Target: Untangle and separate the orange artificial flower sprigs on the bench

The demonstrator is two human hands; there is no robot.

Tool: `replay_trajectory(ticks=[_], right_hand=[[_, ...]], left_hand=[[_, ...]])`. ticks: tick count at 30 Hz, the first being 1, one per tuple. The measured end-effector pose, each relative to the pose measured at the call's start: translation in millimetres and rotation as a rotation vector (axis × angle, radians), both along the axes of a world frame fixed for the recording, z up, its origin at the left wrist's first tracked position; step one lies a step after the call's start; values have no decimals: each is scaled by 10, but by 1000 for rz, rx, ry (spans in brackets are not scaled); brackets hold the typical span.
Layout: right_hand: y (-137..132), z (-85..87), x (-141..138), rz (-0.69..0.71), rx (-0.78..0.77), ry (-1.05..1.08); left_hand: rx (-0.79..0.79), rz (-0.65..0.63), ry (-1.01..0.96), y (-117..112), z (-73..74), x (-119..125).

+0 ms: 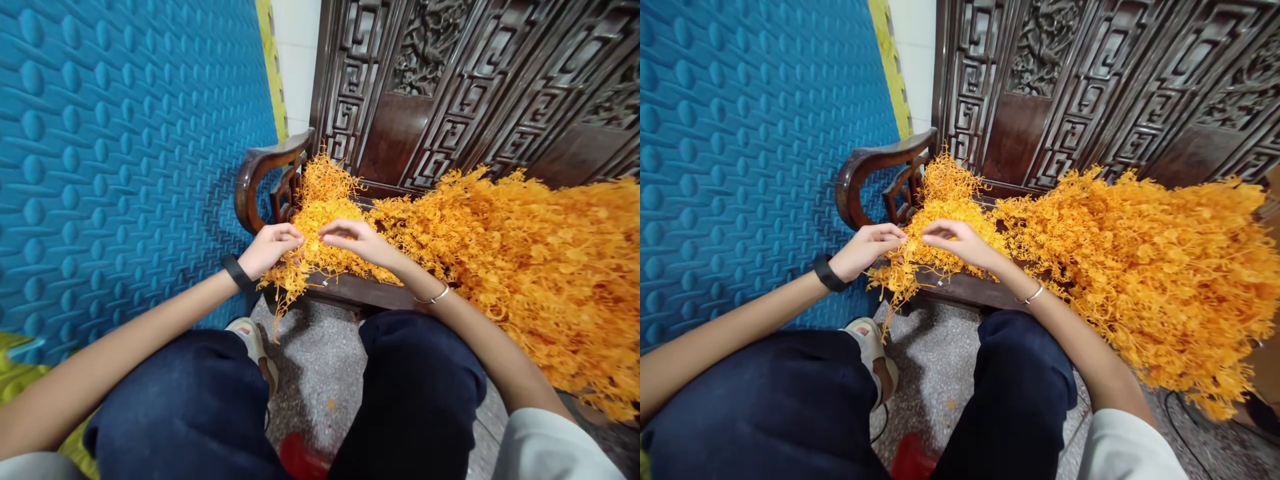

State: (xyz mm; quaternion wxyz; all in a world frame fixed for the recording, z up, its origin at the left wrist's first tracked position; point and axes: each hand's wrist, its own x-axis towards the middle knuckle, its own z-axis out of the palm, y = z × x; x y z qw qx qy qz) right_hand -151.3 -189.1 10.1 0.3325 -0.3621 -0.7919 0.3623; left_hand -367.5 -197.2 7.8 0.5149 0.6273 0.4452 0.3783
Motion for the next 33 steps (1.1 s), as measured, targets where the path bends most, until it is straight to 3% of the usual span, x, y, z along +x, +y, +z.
replay_trajectory(ticks=[2,4,7,10,14,17,22,28,33], right_hand=[[-145,106,-159,152,-31,0],[-220,135,-272,173,-8,10],[-231,96,-368,117,-44,109],[-197,70,-406,54,-186,280],[-152,78,-411,-13,-317,455],[-120,59,-397,-16,-374,479],[-117,25,-400,-64,-391,493],[8,48,-377,-313,-169,516],[509,-181,329,-886,144,553]], left_hand=[[33,16,6,11,3,10],[67,28,20,15,6,15],[77,-8,44,-1,15,13],[30,-50,-4,-41,37,3],[108,-207,72,-110,97,-3],[211,-282,189,-146,127,0],[200,-278,218,-131,99,6],[210,-129,184,-112,92,40],[214,-92,169,-108,62,-30]])
